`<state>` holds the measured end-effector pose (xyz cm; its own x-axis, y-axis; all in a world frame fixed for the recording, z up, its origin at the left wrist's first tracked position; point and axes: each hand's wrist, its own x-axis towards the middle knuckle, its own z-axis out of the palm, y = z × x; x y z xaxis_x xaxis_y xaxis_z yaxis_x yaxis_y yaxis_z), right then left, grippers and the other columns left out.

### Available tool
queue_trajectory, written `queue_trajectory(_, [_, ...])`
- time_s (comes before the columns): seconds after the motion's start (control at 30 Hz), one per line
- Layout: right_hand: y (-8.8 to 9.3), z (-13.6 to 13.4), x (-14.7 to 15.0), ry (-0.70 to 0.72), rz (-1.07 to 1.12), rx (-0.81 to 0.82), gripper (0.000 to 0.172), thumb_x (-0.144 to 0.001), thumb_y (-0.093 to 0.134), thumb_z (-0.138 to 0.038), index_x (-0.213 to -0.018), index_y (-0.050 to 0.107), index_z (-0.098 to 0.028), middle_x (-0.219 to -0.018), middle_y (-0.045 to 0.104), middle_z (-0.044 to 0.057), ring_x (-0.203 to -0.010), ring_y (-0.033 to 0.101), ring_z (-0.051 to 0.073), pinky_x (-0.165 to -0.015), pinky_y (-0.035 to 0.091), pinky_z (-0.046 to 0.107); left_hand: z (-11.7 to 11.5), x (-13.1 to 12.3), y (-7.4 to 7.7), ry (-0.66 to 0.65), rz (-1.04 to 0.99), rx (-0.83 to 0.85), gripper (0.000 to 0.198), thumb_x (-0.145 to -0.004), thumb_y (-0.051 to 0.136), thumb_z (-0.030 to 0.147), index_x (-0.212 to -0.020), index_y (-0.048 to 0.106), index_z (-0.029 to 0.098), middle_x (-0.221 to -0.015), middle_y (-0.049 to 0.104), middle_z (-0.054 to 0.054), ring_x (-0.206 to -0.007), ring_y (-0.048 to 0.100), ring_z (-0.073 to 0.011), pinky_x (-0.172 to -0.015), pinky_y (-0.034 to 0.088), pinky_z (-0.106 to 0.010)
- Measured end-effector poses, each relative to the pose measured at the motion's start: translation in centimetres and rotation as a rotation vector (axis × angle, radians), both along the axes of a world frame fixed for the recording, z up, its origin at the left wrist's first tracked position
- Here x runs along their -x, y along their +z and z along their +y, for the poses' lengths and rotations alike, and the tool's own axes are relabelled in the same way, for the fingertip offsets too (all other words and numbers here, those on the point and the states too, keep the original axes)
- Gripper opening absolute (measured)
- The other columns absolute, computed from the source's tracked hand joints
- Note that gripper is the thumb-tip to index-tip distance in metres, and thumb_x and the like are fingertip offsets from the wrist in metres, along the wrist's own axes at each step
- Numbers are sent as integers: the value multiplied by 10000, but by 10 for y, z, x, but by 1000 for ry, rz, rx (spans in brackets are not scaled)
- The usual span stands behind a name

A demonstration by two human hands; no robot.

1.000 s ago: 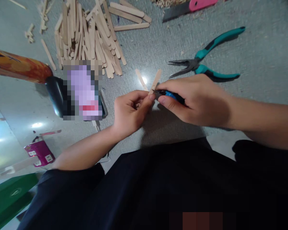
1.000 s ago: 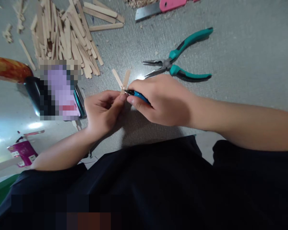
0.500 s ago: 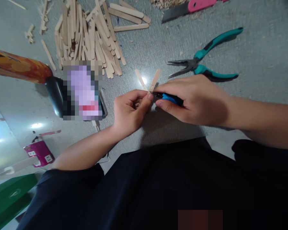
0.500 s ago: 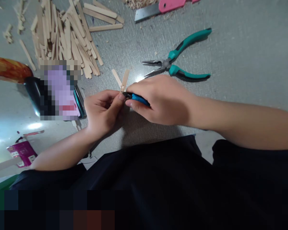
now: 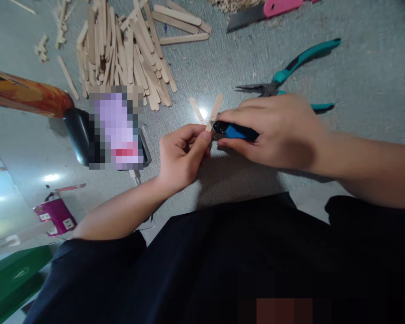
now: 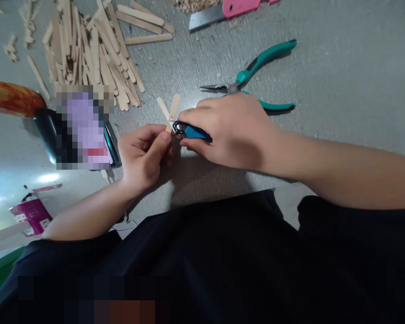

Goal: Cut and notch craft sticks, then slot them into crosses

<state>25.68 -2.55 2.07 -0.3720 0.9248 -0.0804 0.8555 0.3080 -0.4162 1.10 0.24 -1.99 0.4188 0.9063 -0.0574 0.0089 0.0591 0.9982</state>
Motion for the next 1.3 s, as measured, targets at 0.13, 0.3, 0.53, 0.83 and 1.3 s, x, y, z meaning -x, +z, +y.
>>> queue_trajectory(0.13, [4,1,2,-18,-76,14,425,-1176,653,-547,-1486,852,-335,-1158,900,87,-1074,815,361,-732,452,444,0,-1,-2,9,3,-5,475,-1104,881,630,-909,840,199,-612,667,17,-427,528,-79,-408,365,-224])
queue_trajectory(0.3, [8,1,5,-26,-131,20,456,-1203,597,-586,-1479,853,-328,-1175,899,104,-1062,809,375,-712,420,458,0,-2,-2,24,10,-21,488,-1097,888,637,-902,846,191,-586,643,25,-414,505,-72,-405,347,-220])
queue_trajectory(0.53, [8,0,2,-80,-138,-75,513,-1224,582,-610,-1493,857,-271,-1152,890,140,-1010,801,381,-705,385,472,-1,-2,2,32,20,0,491,-1092,887,648,-919,867,189,-569,627,31,-403,482,-73,-398,355,-228])
queue_trajectory(0.83, [1,0,0,-1,-18,-42,490,-1195,632,-601,-1464,870,-268,-1094,879,121,-960,789,354,-709,385,472,-2,-2,0,62,50,-9,497,-1092,880,656,-906,851,196,-563,612,31,-410,479,-81,-410,357,-245])
queue_trajectory(1.3, [1,5,0,-79,-73,-29,519,-1210,568,-619,-1430,855,-247,-1157,884,142,-1041,813,387,-730,432,471,-4,-3,5,64,43,6,494,-1081,893,648,-925,891,179,-566,617,27,-418,485,-75,-402,348,-224])
